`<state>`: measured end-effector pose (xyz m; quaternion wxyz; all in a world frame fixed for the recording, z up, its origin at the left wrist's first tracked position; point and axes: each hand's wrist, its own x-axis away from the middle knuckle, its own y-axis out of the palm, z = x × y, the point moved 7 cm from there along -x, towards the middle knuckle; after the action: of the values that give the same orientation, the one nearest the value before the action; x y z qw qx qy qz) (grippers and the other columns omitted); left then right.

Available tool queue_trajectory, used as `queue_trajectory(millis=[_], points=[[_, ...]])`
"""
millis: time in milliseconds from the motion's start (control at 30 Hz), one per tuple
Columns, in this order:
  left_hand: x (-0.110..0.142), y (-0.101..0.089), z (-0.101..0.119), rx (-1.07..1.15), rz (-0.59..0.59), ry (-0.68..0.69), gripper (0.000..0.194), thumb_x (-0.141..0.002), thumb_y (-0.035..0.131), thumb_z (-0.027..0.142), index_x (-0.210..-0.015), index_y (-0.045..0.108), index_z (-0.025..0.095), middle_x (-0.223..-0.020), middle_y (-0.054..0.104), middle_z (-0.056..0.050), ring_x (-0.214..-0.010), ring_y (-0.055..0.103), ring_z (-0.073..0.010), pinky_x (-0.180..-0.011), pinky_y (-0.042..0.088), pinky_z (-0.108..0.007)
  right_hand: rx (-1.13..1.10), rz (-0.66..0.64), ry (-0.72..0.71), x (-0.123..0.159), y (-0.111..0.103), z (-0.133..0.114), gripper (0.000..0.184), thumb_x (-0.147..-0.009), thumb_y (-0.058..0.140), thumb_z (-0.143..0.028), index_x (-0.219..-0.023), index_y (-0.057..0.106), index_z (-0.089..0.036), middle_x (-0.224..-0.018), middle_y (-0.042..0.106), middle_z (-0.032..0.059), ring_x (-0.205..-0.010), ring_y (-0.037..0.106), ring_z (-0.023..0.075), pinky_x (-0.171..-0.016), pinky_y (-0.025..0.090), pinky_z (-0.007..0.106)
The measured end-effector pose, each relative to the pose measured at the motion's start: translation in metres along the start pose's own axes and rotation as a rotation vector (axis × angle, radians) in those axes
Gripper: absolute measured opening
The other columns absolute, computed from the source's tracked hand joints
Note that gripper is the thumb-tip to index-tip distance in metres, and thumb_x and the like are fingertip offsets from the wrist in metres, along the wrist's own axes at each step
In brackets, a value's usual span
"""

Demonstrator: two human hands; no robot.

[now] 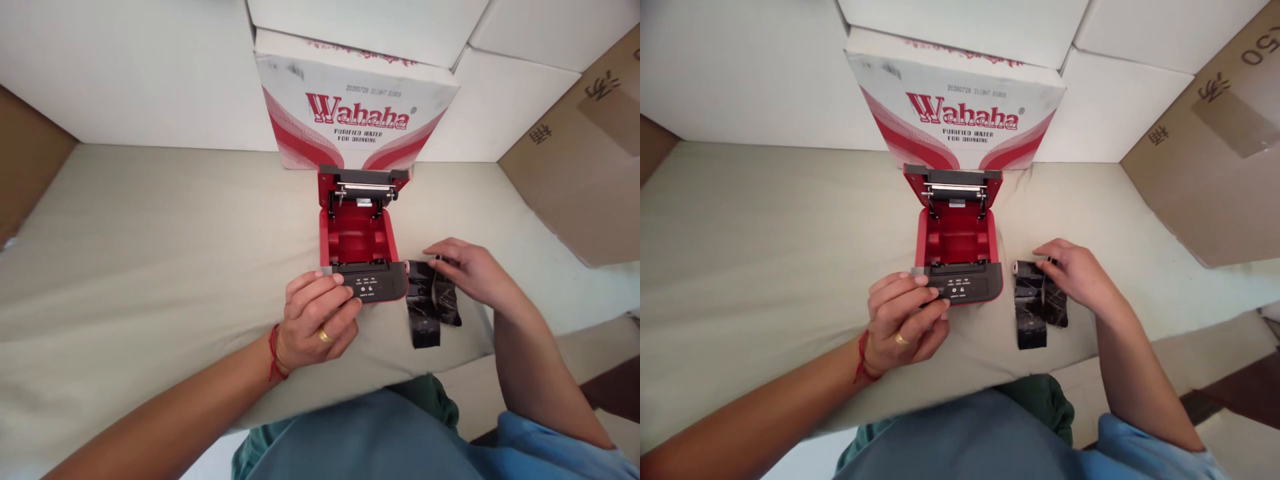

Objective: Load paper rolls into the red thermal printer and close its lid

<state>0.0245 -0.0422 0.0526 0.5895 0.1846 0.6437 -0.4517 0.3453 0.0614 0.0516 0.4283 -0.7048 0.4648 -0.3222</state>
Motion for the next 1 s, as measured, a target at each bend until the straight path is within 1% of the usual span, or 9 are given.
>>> queue_trajectory(millis=[133, 233, 333, 433, 500, 567, 733, 867, 1000], points=[[-0.002, -0.001, 0.004, 0.021, -0.01, 0.031, 0.024, -0.085, 0.08, 0.014, -0.103, 0.081, 0.03, -0.108, 0.081, -0.003, -0.11, 0.078, -0.0237, -0.106, 0.063, -0.043, -0.014, -0.135, -0.024, -0.003, 0.026, -0.019, 0.032, -0.11, 0.065, -0.036, -0.126, 0.089, -0.023, -0.121, 0.09, 0.0109, -0.103, 0.087, 0.0271, -0.092, 0.068, 0.041], [-0.004, 0.0, 0.007, 0.032, -0.029, 0.012, 0.027, -0.085, 0.076, 0.009, -0.107, 0.08, 0.025, -0.109, 0.081, -0.004, -0.113, 0.078, -0.0231, -0.111, 0.062, -0.043, 0.023, -0.186, 0.014, 0.003, 0.024, -0.025, 0.03, -0.107, 0.07, -0.035, -0.127, 0.089, -0.023, -0.123, 0.089, 0.0125, -0.106, 0.086, 0.0284, -0.095, 0.067, 0.04], [-0.006, 0.0, 0.007, 0.018, -0.029, -0.042, 0.032, -0.086, 0.071, 0.005, -0.11, 0.078, 0.025, -0.106, 0.082, -0.003, -0.113, 0.078, -0.0227, -0.112, 0.063, -0.043, -0.076, -0.304, -0.051, 0.021, -0.002, -0.046, 0.03, -0.11, 0.071, -0.041, -0.127, 0.09, -0.025, -0.118, 0.088, 0.0124, -0.102, 0.085, 0.0274, -0.091, 0.068, 0.038], [-0.005, 0.0, 0.008, 0.012, -0.001, -0.04, 0.031, -0.086, 0.071, 0.008, -0.111, 0.076, 0.026, -0.104, 0.082, -0.002, -0.113, 0.078, -0.0226, -0.111, 0.065, -0.043, -0.255, -0.392, -0.209, 0.039, -0.05, -0.081, 0.031, -0.112, 0.073, -0.044, -0.136, 0.089, -0.033, -0.122, 0.087, 0.0104, -0.097, 0.084, 0.0241, -0.082, 0.068, 0.034], [-0.004, -0.001, 0.008, 0.014, 0.027, -0.035, 0.032, -0.086, 0.072, 0.009, -0.112, 0.076, 0.026, -0.107, 0.081, -0.003, -0.115, 0.077, -0.0229, -0.112, 0.065, -0.043, -0.303, -0.338, -0.257, 0.037, -0.077, -0.099, 0.029, -0.11, 0.079, -0.043, -0.136, 0.09, -0.037, -0.12, 0.086, 0.0094, -0.094, 0.083, 0.0225, -0.076, 0.066, 0.032], [-0.003, -0.002, 0.007, 0.02, 0.058, -0.038, 0.031, -0.087, 0.071, 0.011, -0.114, 0.075, 0.025, -0.11, 0.081, -0.005, -0.117, 0.076, -0.0233, -0.115, 0.064, -0.044, -0.29, -0.255, -0.274, 0.023, -0.086, -0.113, 0.027, -0.107, 0.083, -0.045, -0.132, 0.092, -0.038, -0.109, 0.083, 0.0078, -0.087, 0.08, 0.0208, -0.072, 0.064, 0.031], [0.0, -0.005, 0.008, 0.042, 0.11, -0.029, 0.019, -0.098, 0.069, 0.024, -0.115, 0.074, 0.028, -0.115, 0.081, -0.004, -0.123, 0.075, -0.0242, -0.124, 0.059, -0.047, -0.088, -0.08, -0.204, -0.037, -0.041, -0.141, 0.032, -0.107, 0.077, -0.033, -0.135, 0.09, -0.027, -0.088, 0.078, 0.0019, -0.073, 0.071, 0.0182, -0.075, 0.058, 0.033], [0.002, -0.004, 0.011, 0.057, 0.103, 0.009, 0.022, -0.103, 0.062, 0.026, -0.12, 0.075, 0.024, -0.119, 0.08, -0.007, -0.132, 0.073, -0.0231, -0.142, 0.046, -0.047, 0.13, -0.041, -0.113, -0.068, -0.008, -0.161, 0.028, -0.106, 0.072, -0.021, -0.129, 0.089, -0.025, -0.112, 0.089, 0.0062, -0.096, 0.081, 0.0246, -0.087, 0.058, 0.035], [0.002, 0.0, 0.013, 0.03, 0.033, 0.031, 0.027, -0.1, 0.066, 0.026, -0.125, 0.076, 0.029, -0.122, 0.085, -0.003, -0.14, 0.075, -0.0229, -0.145, 0.042, -0.051, 0.34, -0.137, -0.048, -0.085, 0.007, -0.171, 0.035, -0.11, 0.065, -0.02, -0.138, 0.085, -0.025, -0.129, 0.09, 0.0101, -0.115, 0.083, 0.0315, -0.092, 0.057, 0.039]])
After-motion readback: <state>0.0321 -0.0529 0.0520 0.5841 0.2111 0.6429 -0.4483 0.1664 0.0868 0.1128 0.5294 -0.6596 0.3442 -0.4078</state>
